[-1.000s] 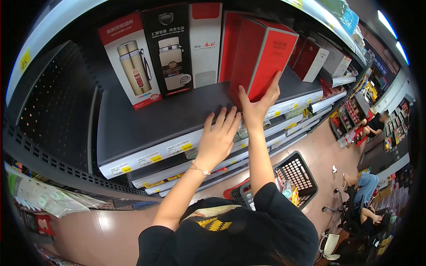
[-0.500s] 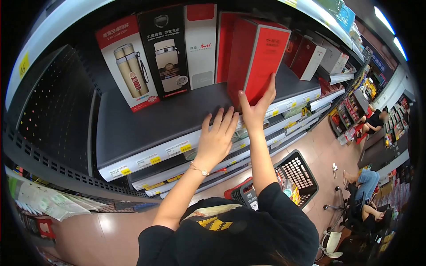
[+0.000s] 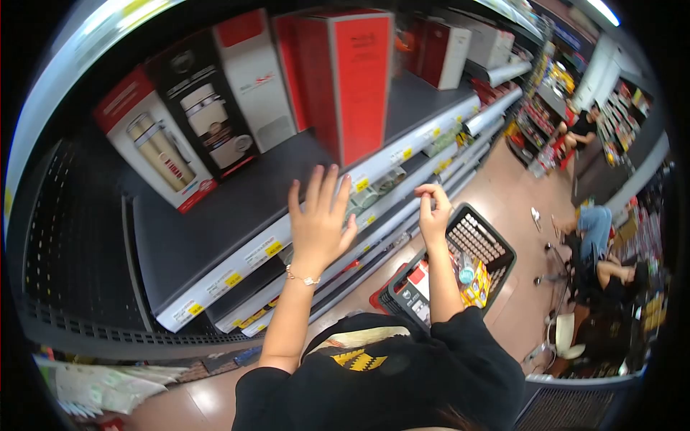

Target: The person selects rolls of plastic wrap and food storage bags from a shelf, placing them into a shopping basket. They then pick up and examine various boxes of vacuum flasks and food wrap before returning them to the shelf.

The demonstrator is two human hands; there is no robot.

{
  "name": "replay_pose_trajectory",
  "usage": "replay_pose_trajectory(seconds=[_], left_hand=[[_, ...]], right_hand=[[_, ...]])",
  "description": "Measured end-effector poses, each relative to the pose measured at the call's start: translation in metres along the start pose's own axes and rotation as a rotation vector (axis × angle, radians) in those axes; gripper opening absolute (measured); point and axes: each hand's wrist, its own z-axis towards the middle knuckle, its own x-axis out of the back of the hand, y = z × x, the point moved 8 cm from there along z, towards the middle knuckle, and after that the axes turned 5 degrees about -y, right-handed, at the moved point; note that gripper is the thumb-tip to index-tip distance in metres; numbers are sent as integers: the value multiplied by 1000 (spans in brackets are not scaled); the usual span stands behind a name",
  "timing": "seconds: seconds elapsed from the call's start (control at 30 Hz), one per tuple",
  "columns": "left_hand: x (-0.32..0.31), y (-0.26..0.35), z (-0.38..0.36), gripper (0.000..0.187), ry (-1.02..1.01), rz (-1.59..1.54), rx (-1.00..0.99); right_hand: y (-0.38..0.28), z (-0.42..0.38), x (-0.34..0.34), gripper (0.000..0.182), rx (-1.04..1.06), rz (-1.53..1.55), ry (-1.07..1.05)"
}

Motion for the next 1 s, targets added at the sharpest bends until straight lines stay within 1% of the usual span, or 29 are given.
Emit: replay_pose_trajectory(seconds=[0.03, 0.07, 0.1, 0.17, 0.2, 0.23, 0.27, 0.3, 0.37, 0.43, 0.47, 0.5, 0.57, 0.6, 0.63, 0.73, 0.83, 0.9, 0.93, 1.0], left_hand=[[3, 3, -2, 54, 49, -66, -44], [3, 6, -8, 49, 126, -192, -100], [4, 12, -12, 43, 178, -250, -131], [-15, 29, -23, 38, 146, -385, -176], [-30, 40, -26, 33, 94, -493, -190], [-59, 49, -34, 30, -45, -605, -195], [-94, 59, -47, 29, -242, -723, -164], [-129, 70, -66, 28, -441, -829, -132], [-182, 92, -112, 29, -683, -975, -155], [-211, 112, -154, 35, -851, -976, -211], [-221, 121, -172, 38, -893, -978, -223], [-231, 129, -189, 42, -932, -977, -232], [-246, 144, -218, 59, -1090, -888, -260], [-249, 151, -226, 64, -1126, -849, -272], [-251, 158, -235, 69, -1161, -809, -278], [-259, 173, -261, 76, -1254, -697, -295], [-272, 177, -281, 77, -1328, -594, -225], [-276, 179, -287, 77, -1257, -574, -200], [-278, 180, -289, 77, -1220, -563, -184], [-282, 185, -291, 77, -1185, -462, -160]], right_hand=[[21, -17, 6, 12, -86, 5, -50], [45, -37, 11, 12, -243, -52, -169], [70, -64, 19, 14, -408, -105, -283], [123, -136, 39, 22, -604, -412, -621], [170, -196, 50, 33, -748, -506, -855], [167, -234, 63, 40, -876, -662, -1097], [162, -273, 76, 46, -1040, -707, -1278], [150, -299, 91, 48, -1242, -616, -1318], [182, -372, 119, 48, -1231, -617, -1011], [156, -400, 142, 48, -1311, -670, -729], [145, -423, 149, 50, -1432, -731, -822], [116, -412, 149, 49, -1330, -800, -820], [100, -420, 145, 52, -988, -921, -657], [95, -420, 143, 57, -986, -948, -659], [93, -419, 142, 56, -983, -954, -621], [97, -420, 140, 52, -1059, -981, -625], [97, -416, 142, 47, -1068, -989, -636], [96, -416, 146, 44, -1045, -952, -647], [95, -413, 149, 39, -1004, -959, -612], [101, -415, 152, 38, -1014, -897, -662]])
